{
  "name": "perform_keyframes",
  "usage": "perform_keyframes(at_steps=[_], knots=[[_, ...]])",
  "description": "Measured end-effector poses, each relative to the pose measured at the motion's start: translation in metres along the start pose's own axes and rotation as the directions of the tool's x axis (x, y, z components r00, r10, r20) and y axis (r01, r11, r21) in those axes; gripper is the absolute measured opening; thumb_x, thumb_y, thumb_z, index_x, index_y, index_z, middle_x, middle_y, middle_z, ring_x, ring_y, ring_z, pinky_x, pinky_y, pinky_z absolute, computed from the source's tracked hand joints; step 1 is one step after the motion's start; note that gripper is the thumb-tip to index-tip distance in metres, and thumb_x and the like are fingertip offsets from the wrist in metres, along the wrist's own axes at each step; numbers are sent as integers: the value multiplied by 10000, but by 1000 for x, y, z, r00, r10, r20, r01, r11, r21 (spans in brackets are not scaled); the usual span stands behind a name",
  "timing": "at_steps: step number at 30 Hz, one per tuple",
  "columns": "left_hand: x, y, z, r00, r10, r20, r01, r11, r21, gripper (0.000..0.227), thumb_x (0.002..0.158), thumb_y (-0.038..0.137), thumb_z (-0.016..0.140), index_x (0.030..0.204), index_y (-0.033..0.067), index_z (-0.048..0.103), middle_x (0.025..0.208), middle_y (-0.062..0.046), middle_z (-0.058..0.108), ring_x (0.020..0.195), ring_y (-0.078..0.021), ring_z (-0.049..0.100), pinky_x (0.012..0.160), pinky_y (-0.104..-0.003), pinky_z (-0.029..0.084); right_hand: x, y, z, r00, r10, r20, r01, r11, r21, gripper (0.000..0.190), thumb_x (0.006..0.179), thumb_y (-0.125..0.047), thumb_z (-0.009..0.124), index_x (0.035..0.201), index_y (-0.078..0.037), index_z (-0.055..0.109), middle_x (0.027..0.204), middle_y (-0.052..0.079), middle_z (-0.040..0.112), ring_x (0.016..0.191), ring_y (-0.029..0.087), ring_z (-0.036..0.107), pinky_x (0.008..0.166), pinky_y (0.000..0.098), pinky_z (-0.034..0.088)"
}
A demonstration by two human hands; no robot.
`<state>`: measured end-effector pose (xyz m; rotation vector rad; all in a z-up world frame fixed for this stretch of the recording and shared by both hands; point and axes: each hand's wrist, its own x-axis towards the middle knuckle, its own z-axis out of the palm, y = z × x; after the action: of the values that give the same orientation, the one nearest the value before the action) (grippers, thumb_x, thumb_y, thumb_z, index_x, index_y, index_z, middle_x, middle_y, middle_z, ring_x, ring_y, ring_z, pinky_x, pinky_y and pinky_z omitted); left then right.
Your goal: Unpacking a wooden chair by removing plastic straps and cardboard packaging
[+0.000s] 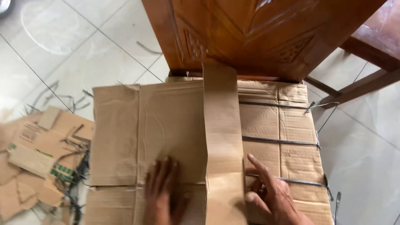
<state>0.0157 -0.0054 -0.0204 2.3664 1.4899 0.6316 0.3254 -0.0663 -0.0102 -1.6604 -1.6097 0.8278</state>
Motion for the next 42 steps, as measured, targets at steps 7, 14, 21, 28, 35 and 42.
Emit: perform_keyframes(at_steps=[7,14,21,28,35,42], knots=[[6,42,12,972,-68,226,72,997,-10,848,806,70,527,1621,133,300,1710,-255,105,1572,-494,-21,1187,-679,-50,5,-9,4,999,38,-6,-38,994,-98,1047,735,-714,717,1526,-105,401,1183,6,757,585,110,716,491,258,584],[10,51,3,986,-35,165,27,998,50,818,879,412,587,1592,98,337,1695,-261,173,1581,-455,87,1239,-640,21,1,-8,3,999,2,32,-4,999,46,1010,802,-702,665,1541,-80,369,1124,-3,733,522,84,659,417,248,522],[9,43,16,995,-6,104,-8,991,137,799,880,393,657,1588,145,382,1690,-226,236,1576,-434,173,1268,-601,112,10,-1,12,995,-86,-44,83,995,-63,919,872,-747,535,1562,-175,332,1055,-7,723,604,114,690,453,282,587],[16,46,21,994,63,-92,-36,962,271,607,915,126,618,1502,264,552,1617,-143,439,1501,-371,399,1215,-557,282,41,-18,-10,905,355,235,-403,892,206,606,890,-431,743,1415,-157,615,1070,121,798,972,336,773,838,462,616],[-2,66,26,938,-266,221,289,954,-79,535,1035,107,407,1544,245,495,1711,-110,249,1576,-352,202,1226,-580,188,28,-69,-26,746,496,445,-666,531,524,694,725,-249,934,1282,27,626,946,89,662,822,210,657,728,320,515],[-13,174,-64,709,-451,541,624,760,-184,615,1101,145,318,1617,477,270,1750,32,70,1605,-296,28,1217,-685,175,-41,-130,-65,577,489,654,-788,121,604,824,806,-85,822,1543,-139,458,1471,134,532,1223,379,583,950,597,500]])
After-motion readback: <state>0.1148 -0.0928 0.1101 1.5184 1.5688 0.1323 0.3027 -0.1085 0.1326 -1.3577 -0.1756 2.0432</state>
